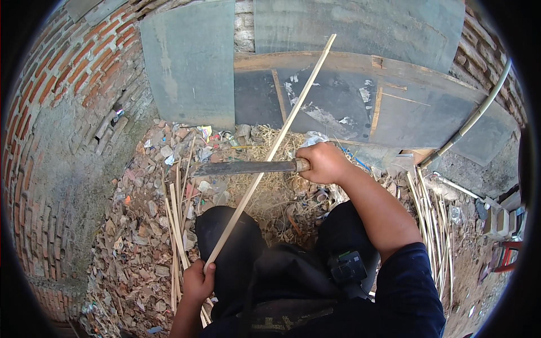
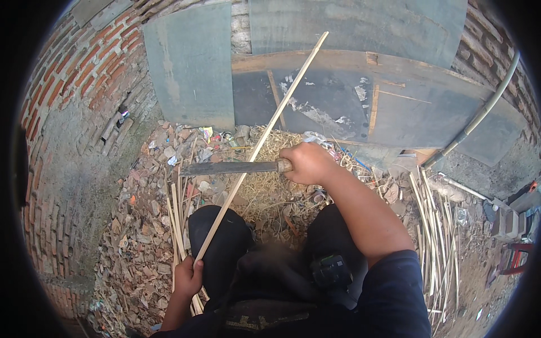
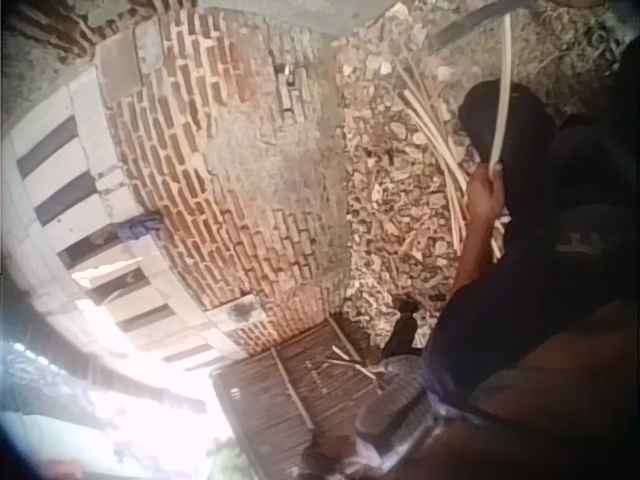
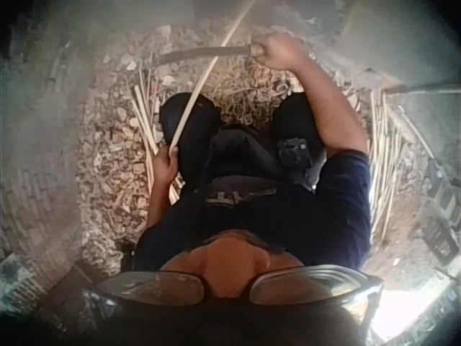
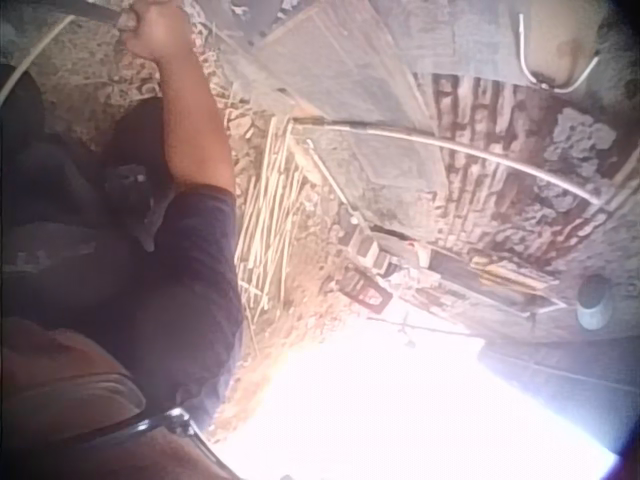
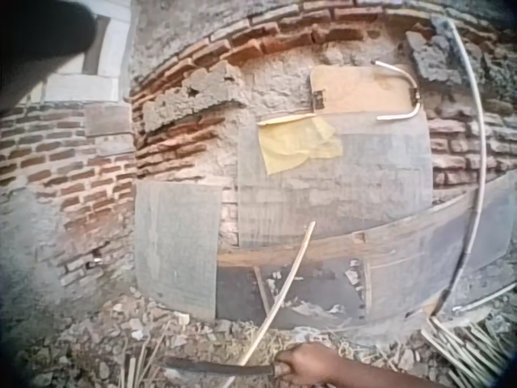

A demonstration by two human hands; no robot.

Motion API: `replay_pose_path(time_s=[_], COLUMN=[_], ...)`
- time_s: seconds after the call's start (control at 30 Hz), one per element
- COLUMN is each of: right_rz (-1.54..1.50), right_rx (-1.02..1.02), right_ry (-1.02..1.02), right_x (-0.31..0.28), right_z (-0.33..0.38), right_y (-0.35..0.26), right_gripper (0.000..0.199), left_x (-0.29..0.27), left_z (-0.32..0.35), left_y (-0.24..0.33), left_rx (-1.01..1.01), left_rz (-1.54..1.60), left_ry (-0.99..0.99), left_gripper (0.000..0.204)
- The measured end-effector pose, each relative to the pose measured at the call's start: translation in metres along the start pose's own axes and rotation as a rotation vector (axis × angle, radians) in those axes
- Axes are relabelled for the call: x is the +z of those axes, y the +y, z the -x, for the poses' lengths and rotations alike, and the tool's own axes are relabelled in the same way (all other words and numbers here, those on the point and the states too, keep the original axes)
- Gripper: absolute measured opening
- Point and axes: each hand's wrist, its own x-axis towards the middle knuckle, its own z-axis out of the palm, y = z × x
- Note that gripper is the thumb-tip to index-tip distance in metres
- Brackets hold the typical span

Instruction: The person shapes a long bamboo stick by scraping and shaving along its length using a knife.

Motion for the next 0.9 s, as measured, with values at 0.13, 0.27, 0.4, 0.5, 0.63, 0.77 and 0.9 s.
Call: replay_pose_path(time_s=[0.13, 0.27, 0.4, 0.5, 0.63, 0.77, 0.9], right_rz=[0.117, 0.15, 0.022, 0.038, 0.138, 0.023, 0.018], right_rx=[-0.073, -0.074, 0.046, 0.114, 0.03, 0.177, 0.182], right_ry=[-0.08, -0.199, -0.181, -0.17, -0.269, -0.156, -0.195], right_x=[-0.002, -0.003, 0.005, 0.007, 0.002, -0.001, -0.002], right_z=[-0.003, -0.008, -0.022, -0.018, -0.018, -0.026, -0.017], right_y=[-0.018, -0.038, -0.011, -0.012, -0.041, -0.015, -0.027], right_gripper=[0.025, 0.026, 0.028, 0.029, 0.032, 0.034, 0.033], left_x=[-0.005, -0.006, 0.001, -0.001, -0.005, -0.001, -0.003], left_z=[-0.01, -0.013, -0.015, -0.019, -0.011, -0.009, -0.006], left_y=[0.005, 0.006, -0.003, -0.002, -0.002, -0.004, -0.004], left_rx=[0.012, -0.012, 0.027, 0.029, 0.022, 0.051, 0.065], left_rz=[-0.111, -0.094, -0.074, -0.061, -0.11, -0.146, -0.134], left_ry=[-0.044, -0.066, -0.042, -0.051, -0.068, -0.042, -0.05], left_gripper=[0.045, 0.047, 0.047, 0.047, 0.044, 0.046, 0.043])
